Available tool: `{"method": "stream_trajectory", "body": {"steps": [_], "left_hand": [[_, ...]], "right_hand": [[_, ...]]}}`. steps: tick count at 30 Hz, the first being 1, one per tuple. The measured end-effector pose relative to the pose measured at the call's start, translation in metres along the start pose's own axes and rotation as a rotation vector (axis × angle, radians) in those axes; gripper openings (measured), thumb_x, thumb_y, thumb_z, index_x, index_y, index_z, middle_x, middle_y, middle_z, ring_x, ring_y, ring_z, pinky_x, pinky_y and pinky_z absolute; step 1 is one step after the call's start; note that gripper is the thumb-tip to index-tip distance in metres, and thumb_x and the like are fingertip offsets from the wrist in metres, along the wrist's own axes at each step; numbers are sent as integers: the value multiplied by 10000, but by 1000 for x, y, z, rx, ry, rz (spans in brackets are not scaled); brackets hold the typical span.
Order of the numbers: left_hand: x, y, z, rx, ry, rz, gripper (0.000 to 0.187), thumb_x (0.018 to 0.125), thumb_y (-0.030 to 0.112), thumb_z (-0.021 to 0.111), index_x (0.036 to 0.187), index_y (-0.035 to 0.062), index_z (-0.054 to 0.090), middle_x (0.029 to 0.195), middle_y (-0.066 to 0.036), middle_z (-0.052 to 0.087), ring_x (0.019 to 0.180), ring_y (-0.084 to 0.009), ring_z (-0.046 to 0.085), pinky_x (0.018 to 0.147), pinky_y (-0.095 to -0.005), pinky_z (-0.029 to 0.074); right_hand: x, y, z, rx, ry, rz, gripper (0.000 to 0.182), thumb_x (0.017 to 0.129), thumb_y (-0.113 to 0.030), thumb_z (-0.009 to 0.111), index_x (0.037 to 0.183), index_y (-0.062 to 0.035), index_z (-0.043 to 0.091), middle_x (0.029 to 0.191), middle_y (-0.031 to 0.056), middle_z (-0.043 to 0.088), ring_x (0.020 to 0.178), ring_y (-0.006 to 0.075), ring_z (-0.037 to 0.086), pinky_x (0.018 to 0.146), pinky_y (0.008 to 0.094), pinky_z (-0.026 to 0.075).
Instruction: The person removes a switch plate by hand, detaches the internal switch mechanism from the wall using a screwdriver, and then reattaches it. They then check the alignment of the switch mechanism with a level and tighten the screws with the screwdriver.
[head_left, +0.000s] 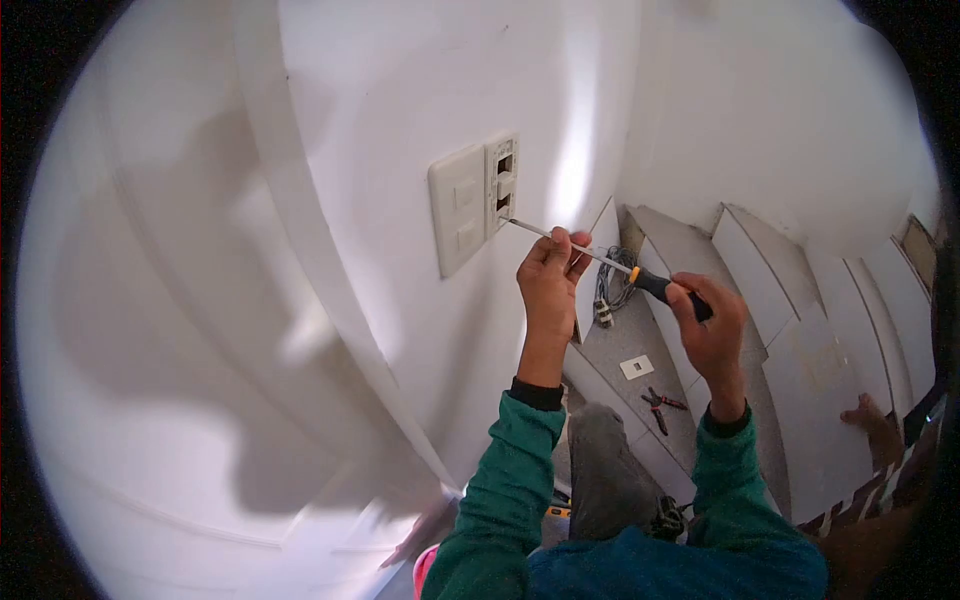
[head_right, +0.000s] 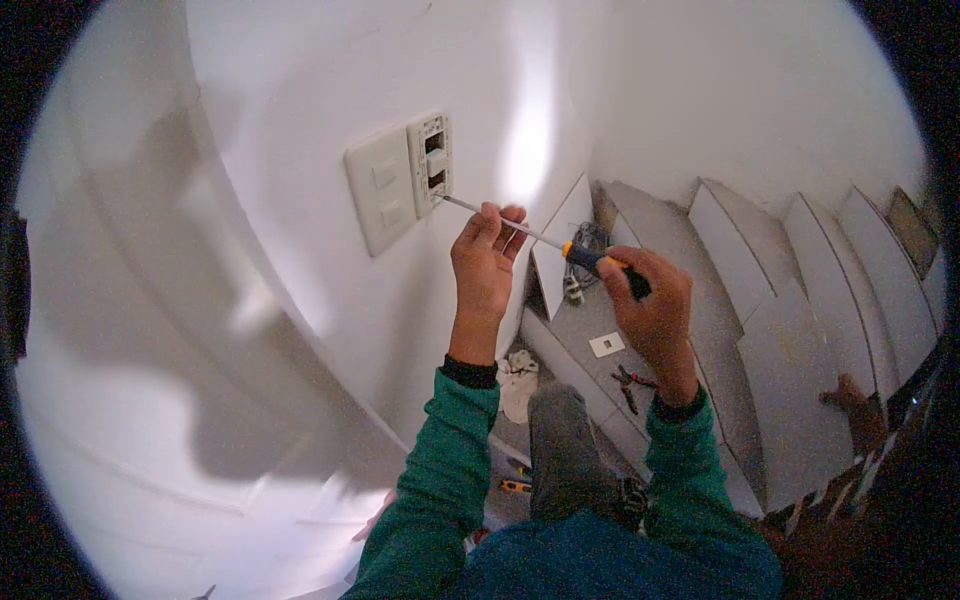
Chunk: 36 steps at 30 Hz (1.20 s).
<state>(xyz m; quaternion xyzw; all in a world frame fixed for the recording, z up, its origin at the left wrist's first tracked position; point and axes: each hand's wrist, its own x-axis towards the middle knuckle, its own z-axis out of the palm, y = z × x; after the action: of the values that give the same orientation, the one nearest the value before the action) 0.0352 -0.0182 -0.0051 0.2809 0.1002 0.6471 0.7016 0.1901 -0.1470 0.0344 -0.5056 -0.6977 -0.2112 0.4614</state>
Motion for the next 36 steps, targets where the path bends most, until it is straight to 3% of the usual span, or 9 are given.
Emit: {"method": "stream_trajectory", "body": {"steps": [2, 5, 8, 14, 20, 23, 29, 32, 36], "left_hand": [[-1, 6, 7, -209, -188, 52, 182, 908, 187, 644, 1013, 39, 628, 1033, -99, 661, 993, -238, 641, 878, -353, 539], [12, -2, -8, -130, -203, 89, 218, 919, 181, 627, 1076, 32, 600, 1098, -119, 645, 1031, -250, 628, 924, -371, 523], [9, -2, -8, 1, -74, 36, 261, 922, 174, 618, 1132, 28, 568, 1126, -125, 636, 1048, -256, 621, 951, -380, 513], [10, 5, -12, -216, -224, 54, 199, 893, 158, 658, 1051, 46, 614, 1073, -109, 651, 1019, -244, 632, 913, -361, 532], [17, -1, -16, -130, -84, 32, 224, 902, 122, 645, 1090, 15, 587, 1059, -138, 654, 988, -247, 649, 865, -342, 546], [10, 9, -5, -271, -226, 14, 126, 890, 121, 653, 995, 52, 642, 1039, -96, 655, 951, -225, 650, 866, -357, 559], [16, -3, -14, -141, -150, 94, 143, 904, 124, 634, 1024, 45, 632, 1054, -86, 649, 960, -219, 647, 921, -371, 539], [9, 8, -3, -305, -187, 60, 132, 904, 138, 638, 1003, 51, 629, 1010, -72, 658, 932, -211, 654, 897, -361, 548], [22, -2, -19, -178, -186, 119, 162, 902, 175, 645, 1006, 53, 624, 1004, -71, 663, 929, -208, 657, 890, -355, 549]], "right_hand": [[7, -1, -2, 239, -192, 498, 273, 738, -159, 788, 933, -33, 644, 922, 125, 639, 795, 181, 656, 632, 293, 515], [12, -5, -4, 148, -73, 99, 249, 784, -200, 758, 912, -24, 638, 802, 107, 642, 693, 174, 639, 609, 292, 488], [11, -4, -8, 87, -43, 13, 284, 792, -233, 749, 937, -29, 614, 815, 99, 646, 670, 160, 609, 625, 303, 486], [10, 1, -6, 219, -250, 379, 263, 763, -184, 755, 927, -36, 612, 833, 105, 637, 704, 194, 593, 643, 302, 480], [7, -3, -3, 6, -50, 75, 270, 768, -206, 770, 910, -33, 621, 797, 80, 640, 695, 187, 604, 666, 310, 491], [8, 6, 1, 231, -137, 370, 301, 733, -202, 797, 914, -34, 624, 814, 89, 637, 727, 179, 612, 663, 312, 491], [6, -2, -4, 32, -93, 143, 299, 742, -192, 795, 921, -23, 626, 829, 101, 638, 740, 162, 619, 672, 309, 498], [5, 9, 0, 232, -217, 381, 304, 733, -163, 800, 935, -23, 621, 829, 101, 632, 747, 164, 629, 684, 313, 505], [6, -3, -3, 270, -152, 270, 296, 749, -178, 787, 929, -15, 617, 826, 101, 631, 779, 164, 640, 670, 311, 504]]}}
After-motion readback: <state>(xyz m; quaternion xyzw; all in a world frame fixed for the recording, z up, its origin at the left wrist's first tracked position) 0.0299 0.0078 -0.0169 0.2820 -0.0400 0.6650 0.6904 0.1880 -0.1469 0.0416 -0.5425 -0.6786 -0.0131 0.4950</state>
